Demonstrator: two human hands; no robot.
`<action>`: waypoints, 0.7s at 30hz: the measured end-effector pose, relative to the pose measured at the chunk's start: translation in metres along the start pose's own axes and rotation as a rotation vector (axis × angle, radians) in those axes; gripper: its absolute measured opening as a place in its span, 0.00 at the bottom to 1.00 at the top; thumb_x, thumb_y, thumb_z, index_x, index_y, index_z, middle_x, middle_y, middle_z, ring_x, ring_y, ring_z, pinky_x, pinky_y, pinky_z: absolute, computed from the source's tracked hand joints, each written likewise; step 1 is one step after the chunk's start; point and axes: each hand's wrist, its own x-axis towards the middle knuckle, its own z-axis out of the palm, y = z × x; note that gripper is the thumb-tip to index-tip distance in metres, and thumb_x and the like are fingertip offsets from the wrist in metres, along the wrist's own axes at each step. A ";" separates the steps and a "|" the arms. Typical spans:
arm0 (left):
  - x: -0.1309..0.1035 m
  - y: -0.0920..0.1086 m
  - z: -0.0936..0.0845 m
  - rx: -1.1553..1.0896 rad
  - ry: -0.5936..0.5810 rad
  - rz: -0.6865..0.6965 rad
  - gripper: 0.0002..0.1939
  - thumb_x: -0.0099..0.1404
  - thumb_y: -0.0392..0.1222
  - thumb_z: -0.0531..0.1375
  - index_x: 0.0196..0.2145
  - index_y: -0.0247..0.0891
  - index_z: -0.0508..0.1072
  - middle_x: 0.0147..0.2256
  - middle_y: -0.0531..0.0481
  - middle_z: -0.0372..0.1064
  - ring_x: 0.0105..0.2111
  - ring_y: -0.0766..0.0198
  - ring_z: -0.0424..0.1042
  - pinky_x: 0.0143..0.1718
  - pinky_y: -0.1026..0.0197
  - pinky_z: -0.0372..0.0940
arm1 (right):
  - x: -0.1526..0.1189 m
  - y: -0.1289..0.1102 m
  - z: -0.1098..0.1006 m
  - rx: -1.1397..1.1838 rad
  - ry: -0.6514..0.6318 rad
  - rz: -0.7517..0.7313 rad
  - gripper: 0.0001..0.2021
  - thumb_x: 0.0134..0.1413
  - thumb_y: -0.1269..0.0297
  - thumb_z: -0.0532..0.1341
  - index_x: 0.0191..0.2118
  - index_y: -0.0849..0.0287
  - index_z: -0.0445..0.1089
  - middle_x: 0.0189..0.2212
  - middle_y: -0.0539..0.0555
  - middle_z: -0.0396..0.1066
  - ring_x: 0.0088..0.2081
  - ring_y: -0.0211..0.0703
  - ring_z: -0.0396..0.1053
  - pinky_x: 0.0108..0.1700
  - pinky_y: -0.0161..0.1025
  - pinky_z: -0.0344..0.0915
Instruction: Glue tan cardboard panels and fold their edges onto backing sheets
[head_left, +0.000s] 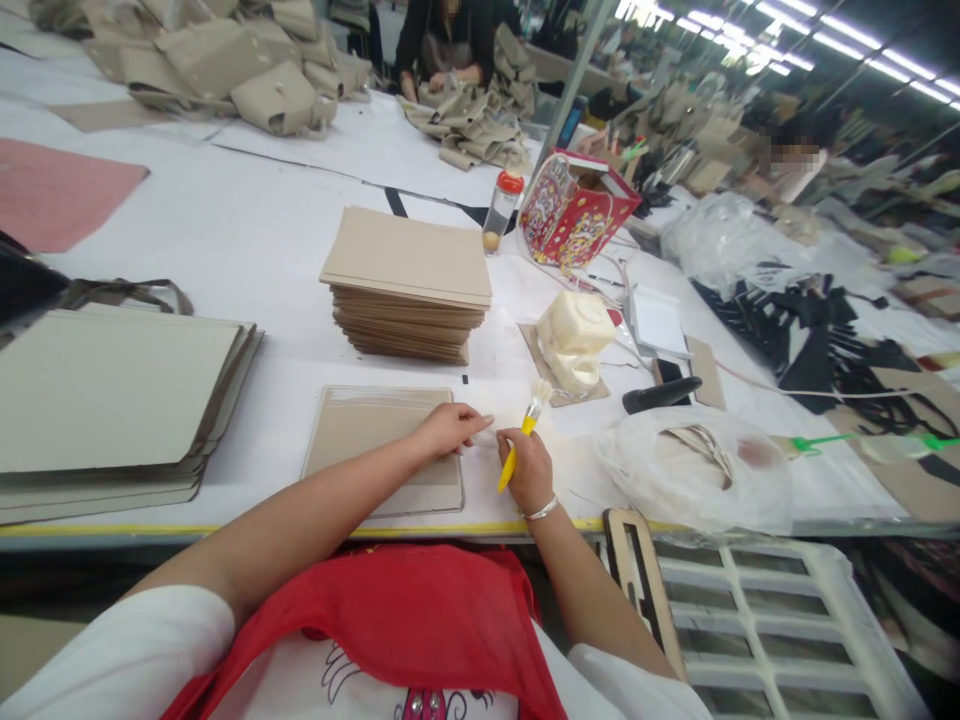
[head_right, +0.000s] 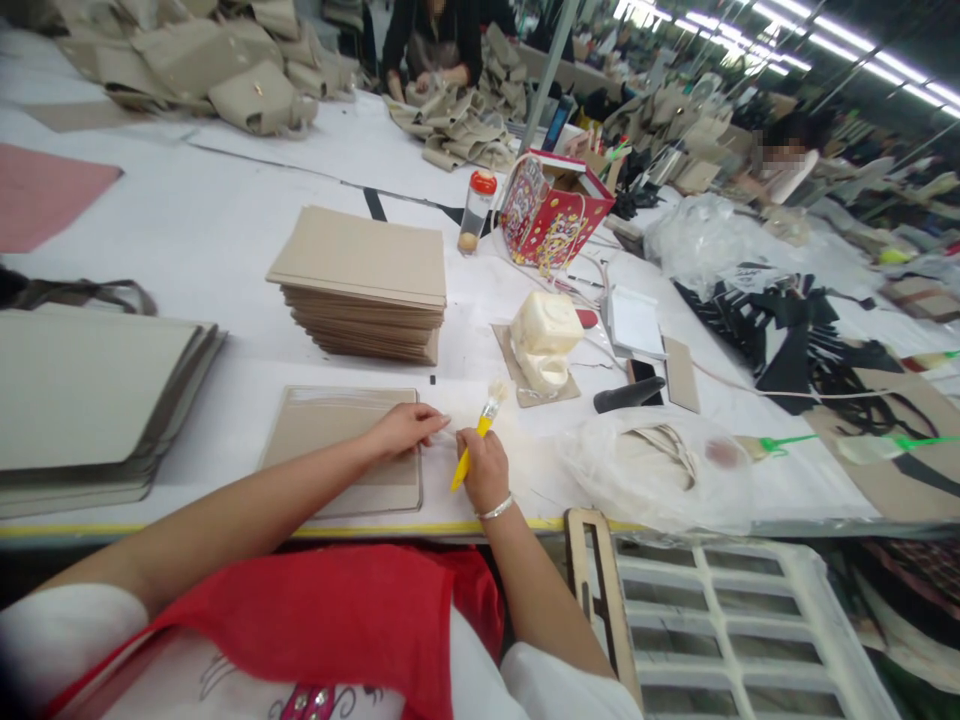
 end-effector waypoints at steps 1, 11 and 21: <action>0.001 0.001 0.002 0.025 -0.004 0.025 0.16 0.58 0.50 0.57 0.32 0.32 0.73 0.20 0.52 0.66 0.19 0.68 0.64 0.17 0.67 0.57 | 0.001 -0.001 -0.001 0.022 -0.002 -0.041 0.06 0.59 0.67 0.51 0.38 0.57 0.65 0.31 0.54 0.70 0.35 0.43 0.65 0.40 0.40 0.62; -0.048 -0.014 -0.041 0.299 0.217 0.468 0.12 0.62 0.43 0.54 0.31 0.38 0.76 0.27 0.50 0.68 0.31 0.66 0.66 0.35 0.64 0.60 | 0.028 -0.023 -0.006 0.312 -0.035 -0.096 0.10 0.55 0.61 0.56 0.41 0.57 0.58 0.36 0.56 0.68 0.41 0.45 0.69 0.42 0.44 0.66; -0.096 -0.066 -0.132 0.061 0.641 0.043 0.16 0.61 0.51 0.54 0.33 0.36 0.74 0.22 0.55 0.66 0.20 0.69 0.64 0.24 0.67 0.60 | 0.046 -0.066 0.019 0.412 -0.112 0.051 0.10 0.55 0.60 0.56 0.40 0.56 0.57 0.31 0.52 0.70 0.30 0.41 0.71 0.32 0.38 0.67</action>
